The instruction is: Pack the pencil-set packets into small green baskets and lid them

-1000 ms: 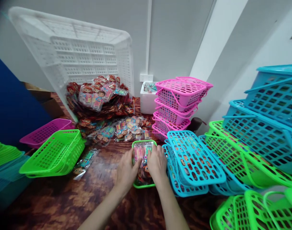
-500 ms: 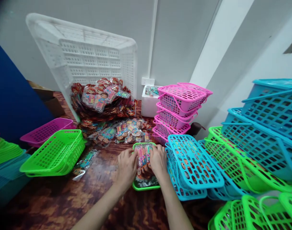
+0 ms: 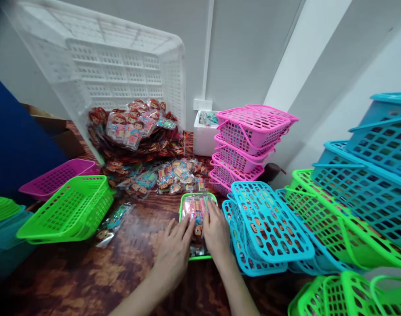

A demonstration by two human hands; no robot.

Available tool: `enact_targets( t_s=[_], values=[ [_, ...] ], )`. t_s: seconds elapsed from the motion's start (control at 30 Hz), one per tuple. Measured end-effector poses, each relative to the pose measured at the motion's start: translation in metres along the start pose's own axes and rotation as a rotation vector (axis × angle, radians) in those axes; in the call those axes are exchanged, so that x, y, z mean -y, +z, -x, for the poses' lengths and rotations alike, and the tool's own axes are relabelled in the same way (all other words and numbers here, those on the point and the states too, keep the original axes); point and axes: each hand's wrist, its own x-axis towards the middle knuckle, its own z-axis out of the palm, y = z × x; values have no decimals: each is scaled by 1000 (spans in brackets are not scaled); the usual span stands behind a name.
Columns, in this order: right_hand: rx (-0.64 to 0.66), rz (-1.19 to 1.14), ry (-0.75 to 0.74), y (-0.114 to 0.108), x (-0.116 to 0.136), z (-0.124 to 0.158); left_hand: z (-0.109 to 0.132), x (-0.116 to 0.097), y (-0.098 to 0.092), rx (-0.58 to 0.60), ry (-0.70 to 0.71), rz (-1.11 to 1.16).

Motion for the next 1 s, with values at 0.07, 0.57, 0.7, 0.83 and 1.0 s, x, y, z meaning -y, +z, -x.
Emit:
enact_targets(
  t_s=[0.07,0.57,0.7,0.83,1.0],
  values=[
    [-24,-13,44,2,3,4,1,3,-4,-24,-3,12],
    [-124,137,-115,6,7,6,-5,22,-9,-254,-156,218],
    [-95,-9,-7,4,2,4,0,24,-13,-226,-181,267],
    [-21,-81,39,1,1,1,-12,30,-30,-142,-77,289],
    [8,63,-69,2,4,2,-42,37,-32,-68,60,319]
  ],
)
